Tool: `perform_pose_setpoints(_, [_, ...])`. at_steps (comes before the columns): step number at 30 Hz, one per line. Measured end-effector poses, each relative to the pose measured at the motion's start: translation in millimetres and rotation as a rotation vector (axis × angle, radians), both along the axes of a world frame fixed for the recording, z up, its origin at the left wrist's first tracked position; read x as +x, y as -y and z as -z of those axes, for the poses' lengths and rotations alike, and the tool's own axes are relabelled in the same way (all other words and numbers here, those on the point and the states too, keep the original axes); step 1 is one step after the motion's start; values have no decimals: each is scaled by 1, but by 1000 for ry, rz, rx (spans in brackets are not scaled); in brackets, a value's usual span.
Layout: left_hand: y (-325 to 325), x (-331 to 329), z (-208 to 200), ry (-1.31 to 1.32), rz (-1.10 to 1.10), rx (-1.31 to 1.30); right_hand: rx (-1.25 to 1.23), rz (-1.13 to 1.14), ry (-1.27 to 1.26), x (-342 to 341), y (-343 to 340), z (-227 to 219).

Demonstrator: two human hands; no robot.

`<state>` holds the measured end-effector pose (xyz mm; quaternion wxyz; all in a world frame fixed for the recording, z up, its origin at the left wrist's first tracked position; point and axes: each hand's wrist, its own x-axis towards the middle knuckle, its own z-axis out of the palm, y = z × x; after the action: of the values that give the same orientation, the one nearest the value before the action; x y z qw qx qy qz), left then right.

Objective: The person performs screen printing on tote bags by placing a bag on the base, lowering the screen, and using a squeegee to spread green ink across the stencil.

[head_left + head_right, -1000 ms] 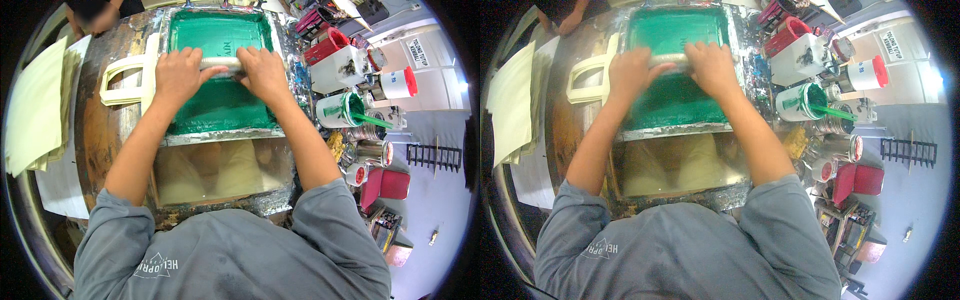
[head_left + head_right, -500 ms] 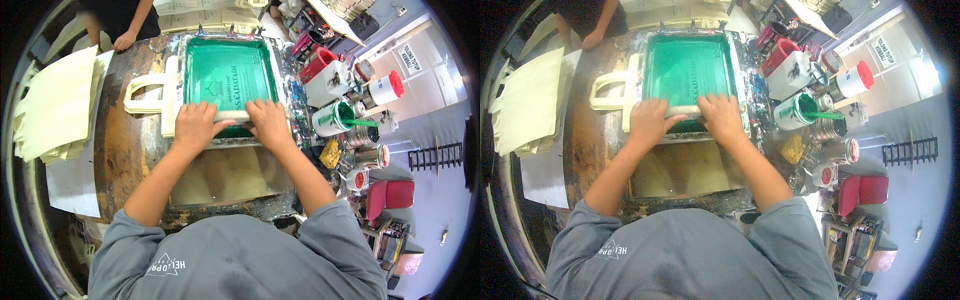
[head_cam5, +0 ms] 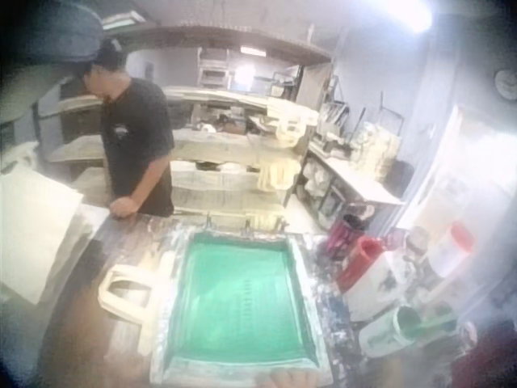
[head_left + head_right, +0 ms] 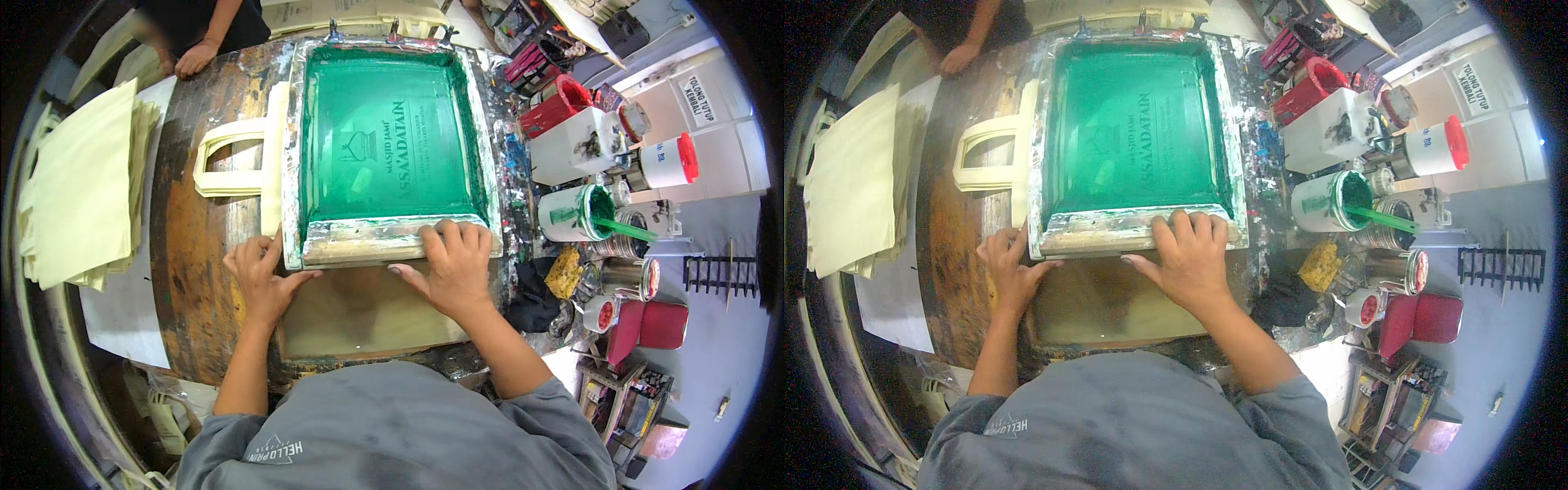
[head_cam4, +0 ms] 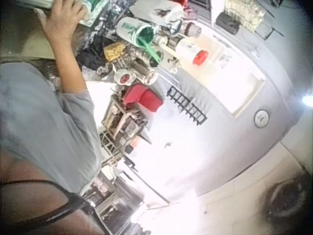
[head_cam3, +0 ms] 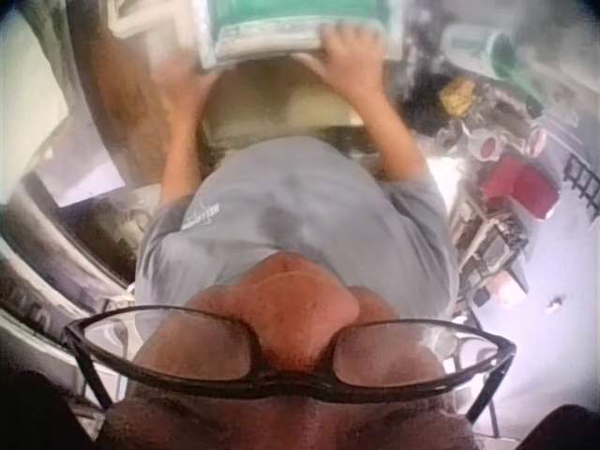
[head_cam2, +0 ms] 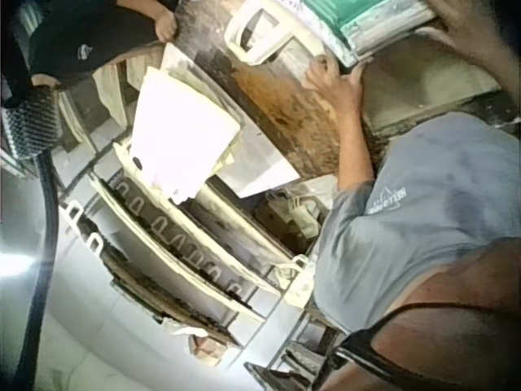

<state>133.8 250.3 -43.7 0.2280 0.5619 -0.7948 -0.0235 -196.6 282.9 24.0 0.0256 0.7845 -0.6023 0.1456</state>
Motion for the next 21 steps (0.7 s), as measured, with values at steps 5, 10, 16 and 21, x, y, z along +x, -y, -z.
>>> perform_pose_setpoints(5, [-6,-12,-12,-392,-43,136,-27,-30,-9,-9,6,-34])
perform_pose_setpoints(10, [12,-41,-82,-958,-53,106,-504,-59,-26,-4,45,-90])
perform_pose_setpoints(16, [55,-44,-92,-610,32,-154,-642,-26,-50,-18,115,-162])
perform_pose_setpoints(21, [68,-30,-34,-59,124,-73,-635,-17,-24,-14,137,-197])
